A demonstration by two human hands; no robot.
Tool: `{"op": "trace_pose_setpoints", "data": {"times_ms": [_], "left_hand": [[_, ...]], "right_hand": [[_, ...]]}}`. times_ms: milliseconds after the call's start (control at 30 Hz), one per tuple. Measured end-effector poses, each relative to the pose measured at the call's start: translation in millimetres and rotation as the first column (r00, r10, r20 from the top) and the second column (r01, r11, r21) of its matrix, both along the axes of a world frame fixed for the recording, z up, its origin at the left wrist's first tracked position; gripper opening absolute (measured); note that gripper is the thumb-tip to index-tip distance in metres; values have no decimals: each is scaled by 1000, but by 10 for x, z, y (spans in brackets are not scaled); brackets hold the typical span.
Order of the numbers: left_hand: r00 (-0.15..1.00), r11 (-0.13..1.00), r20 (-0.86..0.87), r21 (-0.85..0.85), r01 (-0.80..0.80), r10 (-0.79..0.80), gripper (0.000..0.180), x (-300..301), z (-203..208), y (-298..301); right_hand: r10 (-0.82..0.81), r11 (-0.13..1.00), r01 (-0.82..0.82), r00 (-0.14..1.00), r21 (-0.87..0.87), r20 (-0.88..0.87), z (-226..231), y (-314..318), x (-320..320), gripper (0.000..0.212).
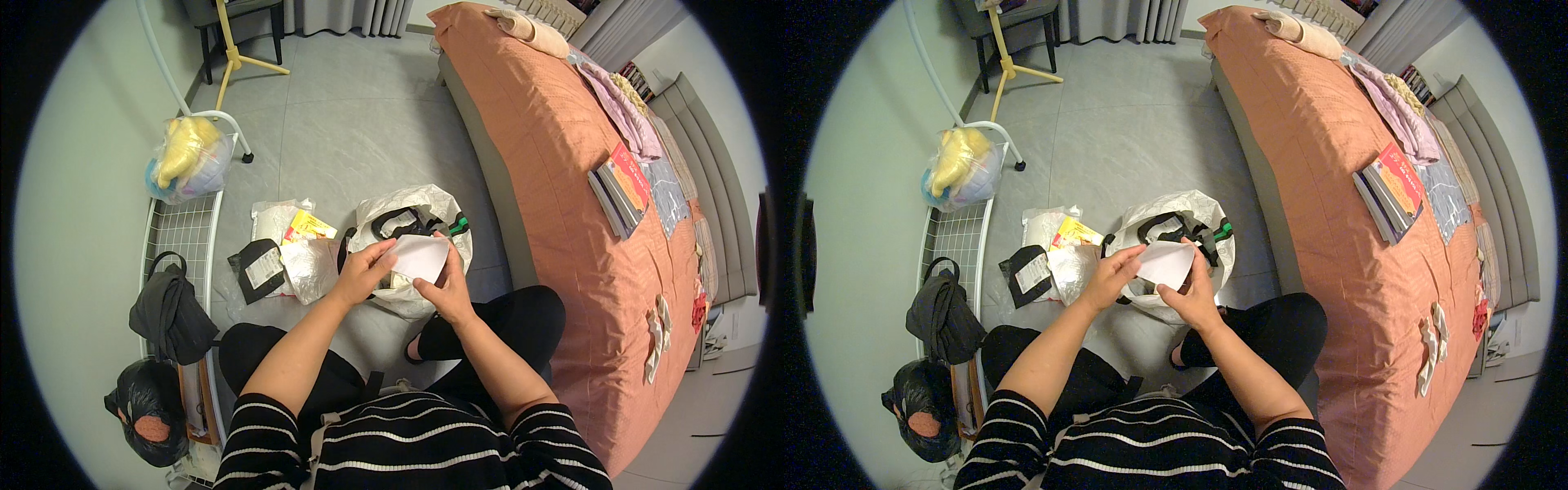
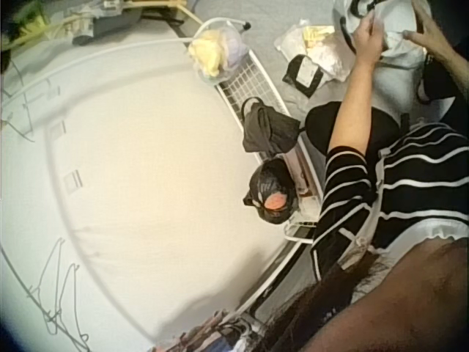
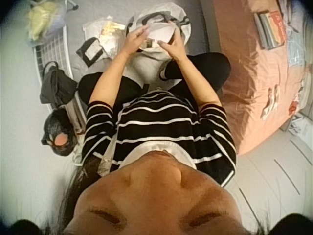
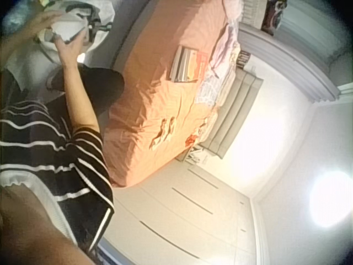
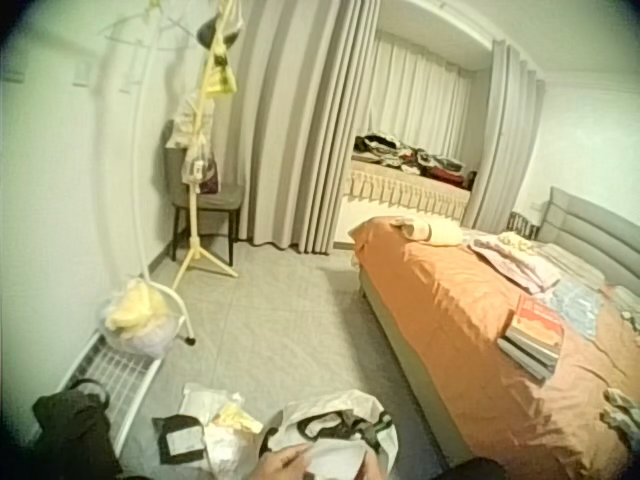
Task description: The person sits on the floor and unpacks various items from a white plastic bag, including papers, packaged goods, and clothing. They remove each item, briefly handle it, and place it on the floor or on a nearby bed.
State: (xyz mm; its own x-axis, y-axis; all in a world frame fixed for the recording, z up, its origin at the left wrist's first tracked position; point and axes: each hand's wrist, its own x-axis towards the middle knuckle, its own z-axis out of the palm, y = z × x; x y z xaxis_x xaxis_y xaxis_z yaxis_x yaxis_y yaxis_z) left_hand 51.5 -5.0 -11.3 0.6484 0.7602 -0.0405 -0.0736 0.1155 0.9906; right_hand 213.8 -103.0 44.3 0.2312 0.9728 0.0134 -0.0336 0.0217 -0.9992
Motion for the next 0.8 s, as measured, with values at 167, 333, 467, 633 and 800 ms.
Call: {"op": "trace_pose_setpoints", "data": {"times_ms": [167, 333, 467, 633, 800], "left_hand": [[991, 945, 80, -319, -75, 106, 43, 39, -41, -3], [868, 749, 366, -663, -11, 336, 40, -7, 177, 25], [821, 667, 373, -745, -13, 432, 42, 22, 117, -29], [892, 836, -132, -312, -452, 433, 48, -27, 139, 31], [790, 858, -360, 343, -383, 496, 61, -58, 182, 38]], "right_hand": [[-36, 999, 31, 986, -32, -163, 53, 6, -111, 84], [-78, 993, 54, 965, -101, -250, -304, -17, -153, 45], [64, 957, -100, 988, -274, -137, -484, -45, -231, 33], [192, 932, -239, 963, -273, -190, -324, -16, -255, 38], [-6, 955, -89, 948, -283, -319, -15, 107, -97, 28]]}}
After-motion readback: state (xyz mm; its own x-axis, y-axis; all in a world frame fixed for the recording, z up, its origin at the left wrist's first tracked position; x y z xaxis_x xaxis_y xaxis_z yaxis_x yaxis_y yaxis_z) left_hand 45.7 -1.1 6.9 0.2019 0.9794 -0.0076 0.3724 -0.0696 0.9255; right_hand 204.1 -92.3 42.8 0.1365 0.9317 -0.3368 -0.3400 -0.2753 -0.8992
